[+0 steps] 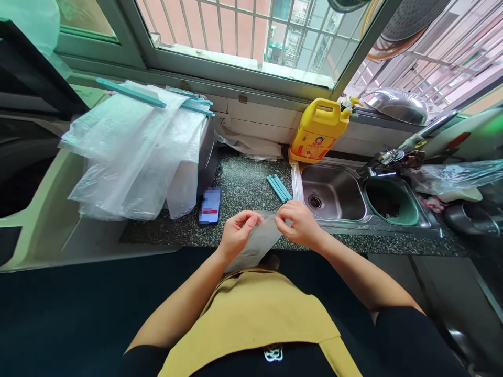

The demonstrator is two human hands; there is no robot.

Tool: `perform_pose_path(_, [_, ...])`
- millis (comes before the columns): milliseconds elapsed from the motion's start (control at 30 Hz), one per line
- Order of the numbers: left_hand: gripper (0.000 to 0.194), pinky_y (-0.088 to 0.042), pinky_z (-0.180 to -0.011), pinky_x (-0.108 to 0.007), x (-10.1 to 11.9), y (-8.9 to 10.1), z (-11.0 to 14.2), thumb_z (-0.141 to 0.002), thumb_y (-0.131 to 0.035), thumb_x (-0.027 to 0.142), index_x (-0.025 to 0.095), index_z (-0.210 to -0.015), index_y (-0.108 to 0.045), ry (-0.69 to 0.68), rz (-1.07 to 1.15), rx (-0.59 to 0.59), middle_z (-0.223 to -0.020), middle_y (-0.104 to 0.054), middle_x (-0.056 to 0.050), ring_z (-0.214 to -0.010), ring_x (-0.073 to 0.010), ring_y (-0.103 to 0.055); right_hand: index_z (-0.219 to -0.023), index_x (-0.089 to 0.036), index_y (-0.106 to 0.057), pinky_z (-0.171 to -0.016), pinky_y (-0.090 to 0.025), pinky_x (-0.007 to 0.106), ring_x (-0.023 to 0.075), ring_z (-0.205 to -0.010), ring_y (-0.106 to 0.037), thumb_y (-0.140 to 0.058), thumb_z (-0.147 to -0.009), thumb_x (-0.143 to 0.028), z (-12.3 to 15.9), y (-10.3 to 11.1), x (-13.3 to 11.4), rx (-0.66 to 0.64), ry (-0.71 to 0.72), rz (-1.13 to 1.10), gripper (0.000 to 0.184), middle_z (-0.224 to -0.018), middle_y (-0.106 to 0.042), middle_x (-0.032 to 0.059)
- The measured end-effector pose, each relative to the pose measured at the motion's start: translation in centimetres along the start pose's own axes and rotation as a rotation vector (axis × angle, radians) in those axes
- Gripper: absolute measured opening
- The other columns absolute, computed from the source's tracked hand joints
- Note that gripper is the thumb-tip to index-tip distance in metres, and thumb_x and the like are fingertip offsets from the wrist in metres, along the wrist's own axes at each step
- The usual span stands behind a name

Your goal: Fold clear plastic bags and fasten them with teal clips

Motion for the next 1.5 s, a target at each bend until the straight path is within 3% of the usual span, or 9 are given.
perform_pose_path(133, [0.04, -0.048, -0.071, -0.028, 0.6, -0.1, 0.4, -0.083, -0.053, 0.052, 0.016, -0.083, -0.069, -0.064, -0.078, -0.031, -0.081, -0.068, -0.007, -0.076, -0.0179, -0.061, -0.054, -0.019, -0.049, -0.068, -0.036, 0.029, 0.014, -0.06, -0.047, -0.049, -0.08, -0.018, -0.3, 0.0, -0.5, 0.036, -0.023, 0.058, 0.025, -0.056, -0.058, 0.0019])
perform_pose_path(233, [0.037, -0.046, -0.072, -0.028, 0.7, 0.0, 0.6, -0.078, -0.061, 0.051, 0.015, -0.084, -0.068, -0.113, -0.163, -0.047, -0.083, -0.068, -0.007, -0.078, -0.0185, -0.06, -0.053, -0.019, -0.048, -0.068, -0.035, 0.029, 0.0136, -0.059, -0.045, -0.049, -0.079, -0.018, -0.4, -0.1, -0.9, 0.037, -0.019, 0.094, 0.026, -0.055, -0.057, 0.0015])
perform_pose_path(567, [0.029, -0.048, -0.07, -0.027, 0.0, 0.3, 0.6, -0.079, -0.061, 0.043, 0.016, -0.077, -0.069, 0.006, -0.099, 0.023, -0.077, -0.069, -0.006, -0.073, -0.0168, -0.061, -0.055, -0.018, -0.052, -0.071, -0.035, 0.03, 0.0142, -0.06, -0.044, -0.051, -0.08, -0.018, -0.3, -0.1, -1.9, 0.005, 0.01, 0.127, 0.025, -0.057, -0.057, 0.0017])
perform_pose_path(733, [0.03, -0.05, -0.067, -0.026, 1.2, 1.4, 0.7, -0.077, -0.063, 0.046, 0.016, -0.076, -0.07, 0.023, -0.071, 0.08, -0.076, -0.071, -0.006, -0.071, -0.0166, -0.063, -0.074, -0.018, -0.062, -0.079, -0.038, 0.035, 0.0186, -0.075, -0.054, -0.068, -0.077, -0.035, 0.2, 0.8, -1.2, -0.092, 0.024, 0.068, 0.018, -0.077, -0.066, 0.0049])
perform_pose_path(867, [0.029, -0.05, -0.066, -0.025, 2.3, 3.4, 0.7, -0.076, -0.064, 0.045, 0.017, -0.075, -0.069, -0.018, -0.092, 0.189, -0.074, -0.07, -0.005, -0.069, -0.0158, -0.063, -0.074, -0.019, -0.062, -0.082, -0.04, 0.038, 0.0207, -0.087, -0.057, -0.066, -0.08, -0.026, 1.0, 2.2, 0.2, -0.114, 0.069, 0.015, 0.009, -0.095, -0.067, 0.0071])
perform_pose_path(1033, [0.022, -0.05, -0.069, -0.026, 2.6, 4.5, 1.2, -0.077, -0.064, 0.037, 0.017, -0.071, -0.068, -0.037, -0.116, 0.269, -0.07, -0.069, -0.003, -0.069, -0.0147, -0.062, -0.07, -0.019, -0.059, -0.078, -0.047, 0.037, 0.0199, -0.086, -0.059, -0.059, -0.084, -0.023, 1.6, 3.1, 0.5, -0.052, 0.087, -0.141, 0.015, -0.094, -0.066, 0.0086])
perform_pose_path(1200, [0.022, -0.049, -0.065, -0.023, 2.8, 4.3, 1.9, -0.082, -0.06, 0.036, 0.017, -0.072, -0.067, -0.065, -0.07, 0.29, -0.067, -0.067, -0.001, -0.063, -0.0119, -0.06, -0.083, -0.021, -0.056, -0.076, -0.05, 0.034, 0.0167, -0.082, -0.061, -0.055, -0.087, -0.028, 2.0, 3.0, 0.3, 0.176, 0.002, -0.432, 0.008, -0.087, -0.064, 0.0059])
perform_pose_path(1333, [0.021, -0.05, -0.063, -0.023, 2.9, 4.5, 2.4, -0.082, -0.061, 0.036, 0.017, -0.075, -0.066, -0.095, -0.005, 0.336, -0.067, -0.067, -0.001, -0.061, -0.0115, -0.06, -0.11, -0.023, -0.051, -0.079, -0.051, 0.035, 0.0177, -0.083, -0.06, -0.068, -0.075, -0.046, 2.5, 1.4, 1.1, 0.353, -0.168, -0.676, 0.045, -0.092, -0.064, 0.0055])
perform_pose_path(1500, [0.021, -0.051, -0.064, -0.025, 2.5, 5.1, 2.7, -0.083, -0.06, 0.038, 0.017, -0.078, -0.065, -0.085, 0.008, 0.36, -0.067, -0.068, -0.001, -0.06, -0.0122, -0.061, -0.074, -0.02, -0.06, -0.069, -0.049, 0.031, 0.0159, -0.069, -0.059, -0.059, -0.083, -0.045, 2.9, -0.7, 2.0, 0.34, -0.326, -0.732, 0.027, -0.071, -0.063, 0.0026])
Point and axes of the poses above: each hand's wrist, its own z-axis away from the middle knuckle, its own y-axis out of the back of the hand, x = y × z, the point moved 6 cm from there along -z, towards the middle knuckle
